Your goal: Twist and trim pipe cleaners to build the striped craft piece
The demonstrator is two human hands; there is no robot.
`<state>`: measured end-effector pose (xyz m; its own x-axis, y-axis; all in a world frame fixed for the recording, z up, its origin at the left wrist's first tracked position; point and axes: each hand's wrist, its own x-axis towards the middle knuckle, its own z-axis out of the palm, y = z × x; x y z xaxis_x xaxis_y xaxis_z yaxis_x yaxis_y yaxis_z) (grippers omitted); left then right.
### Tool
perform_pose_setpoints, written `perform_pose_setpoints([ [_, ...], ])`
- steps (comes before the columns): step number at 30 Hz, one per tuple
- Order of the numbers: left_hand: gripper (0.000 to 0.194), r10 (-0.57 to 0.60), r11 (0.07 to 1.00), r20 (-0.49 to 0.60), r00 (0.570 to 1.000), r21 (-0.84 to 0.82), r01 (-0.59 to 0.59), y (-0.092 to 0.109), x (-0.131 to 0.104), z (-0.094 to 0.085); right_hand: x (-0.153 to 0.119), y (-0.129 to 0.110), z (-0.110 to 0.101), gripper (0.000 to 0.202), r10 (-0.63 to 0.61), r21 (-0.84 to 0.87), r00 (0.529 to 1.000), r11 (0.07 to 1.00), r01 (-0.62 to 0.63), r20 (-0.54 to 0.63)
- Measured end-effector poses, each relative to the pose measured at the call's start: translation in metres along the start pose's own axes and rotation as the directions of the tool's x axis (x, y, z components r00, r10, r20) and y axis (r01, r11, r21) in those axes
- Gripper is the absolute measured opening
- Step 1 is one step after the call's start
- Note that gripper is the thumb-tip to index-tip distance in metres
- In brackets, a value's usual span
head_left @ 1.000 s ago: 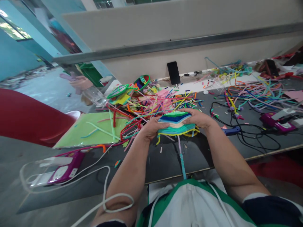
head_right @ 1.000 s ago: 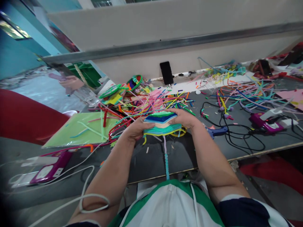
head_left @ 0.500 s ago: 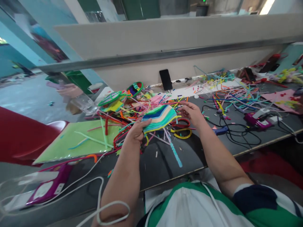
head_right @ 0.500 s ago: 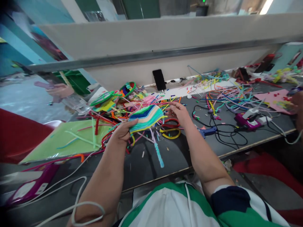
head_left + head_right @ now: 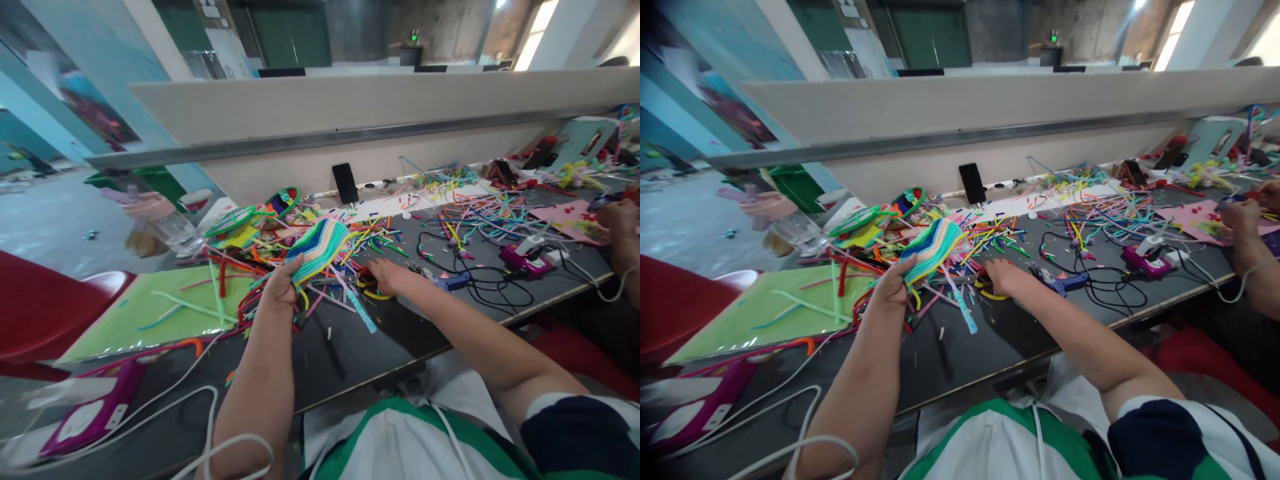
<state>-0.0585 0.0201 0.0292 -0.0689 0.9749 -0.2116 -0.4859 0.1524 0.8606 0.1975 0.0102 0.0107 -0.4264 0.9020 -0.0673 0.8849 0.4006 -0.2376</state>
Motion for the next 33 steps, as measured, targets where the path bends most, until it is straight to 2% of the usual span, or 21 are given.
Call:
perform_pose_setpoints([
  [5, 0.025, 0.023, 1.000, 0.048, 0.999, 0.016, -0.024, -0.002, 0.000, 0.001, -0.003, -0.001, -0.002, 0.062, -0.118, -0.144, 0.993, 0.983, 0.117, 0.003],
  [10, 0.029, 0.055, 0.998, 0.093, 0.994, 0.029, -0.058, -0.002, -0.003, 0.001, -0.013, -0.005, -0.018, 0.071, -0.113, -0.156, 0.993, 0.982, 0.108, -0.022],
  [12, 0.029, 0.053, 0.998, 0.103, 0.993, 0.038, -0.057, 0.000, -0.006, 0.003, -0.020, -0.002, -0.023, 0.067, -0.078, -0.154, 0.997, 0.985, 0.073, -0.024],
  [16, 0.027, 0.059, 0.998, 0.117, 0.991, 0.031, -0.063, 0.003, -0.011, 0.007, -0.039, 0.017, -0.029, 0.044, 0.012, -0.153, 0.999, 0.988, -0.017, -0.030],
  [19, 0.024, 0.064, 0.998, 0.101, 0.993, 0.010, -0.065, 0.002, -0.012, 0.009, -0.058, 0.039, -0.030, 0.030, 0.023, -0.063, 0.995, 0.998, -0.029, -0.097],
  [21, 0.021, 0.063, 0.998, 0.069, 0.996, 0.001, -0.063, 0.001, -0.013, 0.010, -0.072, 0.052, -0.029, 0.023, 0.018, 0.175, 0.988, 0.985, 0.009, -0.152],
  [23, 0.019, 0.062, 0.998, 0.038, 0.997, -0.006, -0.062, 0.000, -0.013, 0.011, -0.084, 0.063, -0.024, 0.024, 0.050, 0.393, 0.976, 0.919, 0.038, -0.211],
  [27, 0.020, 0.026, 1.000, 0.041, 0.999, -0.007, -0.026, -0.002, -0.013, 0.013, -0.103, 0.067, -0.012, 0.037, 0.208, 0.649, 0.938, 0.760, 0.023, -0.277],
  [28, 0.019, 0.016, 1.000, 0.042, 0.999, -0.009, -0.015, -0.003, -0.012, 0.013, -0.108, 0.064, -0.010, 0.041, 0.254, 0.737, 0.932, 0.676, 0.019, -0.257],
  [30, 0.016, 0.008, 1.000, 0.040, 0.999, -0.017, -0.007, -0.006, -0.010, 0.011, -0.118, 0.055, -0.010, 0.046, 0.284, 0.893, 0.944, 0.449, 0.024, -0.168],
  [31, 0.015, 0.004, 1.000, 0.038, 0.999, -0.017, -0.003, -0.007, -0.009, 0.010, -0.123, 0.048, -0.011, 0.046, 0.243, 0.943, 0.965, 0.333, 0.013, -0.100],
  [33, 0.012, -0.006, 1.000, 0.046, 0.999, -0.004, 0.006, -0.011, -0.006, 0.008, -0.131, 0.033, -0.016, 0.054, 0.178, 0.979, 0.977, 0.184, 0.087, -0.120],
])
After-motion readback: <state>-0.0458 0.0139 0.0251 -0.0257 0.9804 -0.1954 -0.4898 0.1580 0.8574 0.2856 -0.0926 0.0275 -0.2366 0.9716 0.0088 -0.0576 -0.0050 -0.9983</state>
